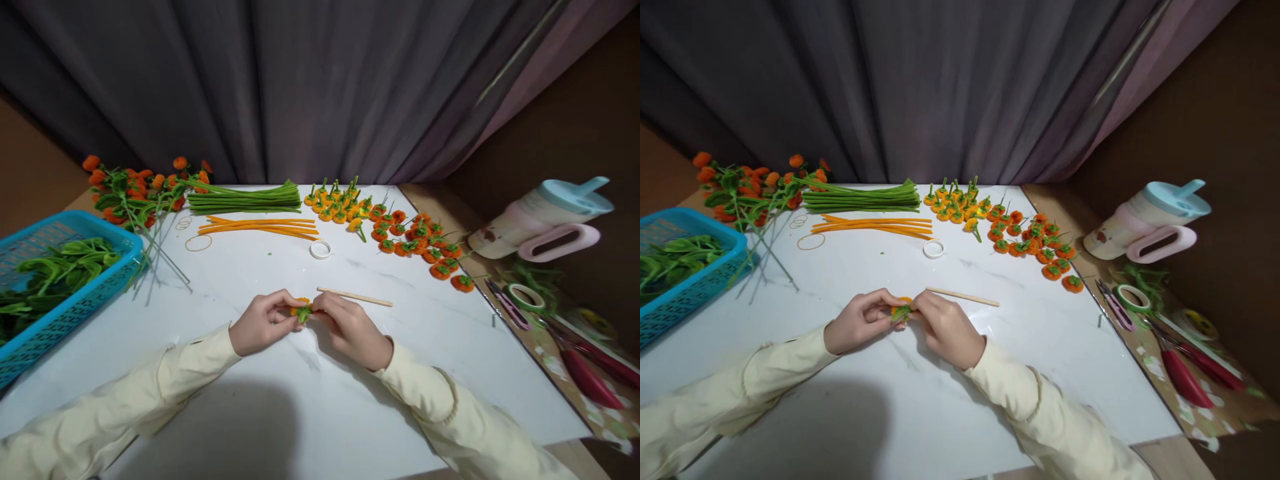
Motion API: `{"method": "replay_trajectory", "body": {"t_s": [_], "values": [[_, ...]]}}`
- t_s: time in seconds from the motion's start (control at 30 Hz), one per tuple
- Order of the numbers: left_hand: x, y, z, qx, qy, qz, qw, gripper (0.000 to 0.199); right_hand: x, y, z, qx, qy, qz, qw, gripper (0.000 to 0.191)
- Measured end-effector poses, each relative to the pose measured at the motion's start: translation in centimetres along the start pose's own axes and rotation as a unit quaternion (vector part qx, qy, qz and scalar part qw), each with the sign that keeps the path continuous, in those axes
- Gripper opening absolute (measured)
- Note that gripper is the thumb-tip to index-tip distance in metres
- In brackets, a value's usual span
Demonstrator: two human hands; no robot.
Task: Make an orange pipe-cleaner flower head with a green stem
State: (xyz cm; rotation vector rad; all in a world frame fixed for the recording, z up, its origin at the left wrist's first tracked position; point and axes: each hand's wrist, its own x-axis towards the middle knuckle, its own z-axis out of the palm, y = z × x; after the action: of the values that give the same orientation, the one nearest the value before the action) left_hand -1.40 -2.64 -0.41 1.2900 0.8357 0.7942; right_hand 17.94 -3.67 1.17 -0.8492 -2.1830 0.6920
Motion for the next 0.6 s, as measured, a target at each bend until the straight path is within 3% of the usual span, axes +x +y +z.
{"method": "replay_trajectory", "body": {"t_s": [0.37,0.6], "values": [[-0.1,0.4,0.4,0.024,0.034,-0.004,0.999,0.031,0.0,-0.2,0.0,-0.001,0.007,0.011,1.0,0.014],[0.1,0.0,0.2,0.068,0.007,0.042,0.997,0.019,0.5,0.0,-0.9,0.033,-0.018,0.062,0.997,0.011]]}}
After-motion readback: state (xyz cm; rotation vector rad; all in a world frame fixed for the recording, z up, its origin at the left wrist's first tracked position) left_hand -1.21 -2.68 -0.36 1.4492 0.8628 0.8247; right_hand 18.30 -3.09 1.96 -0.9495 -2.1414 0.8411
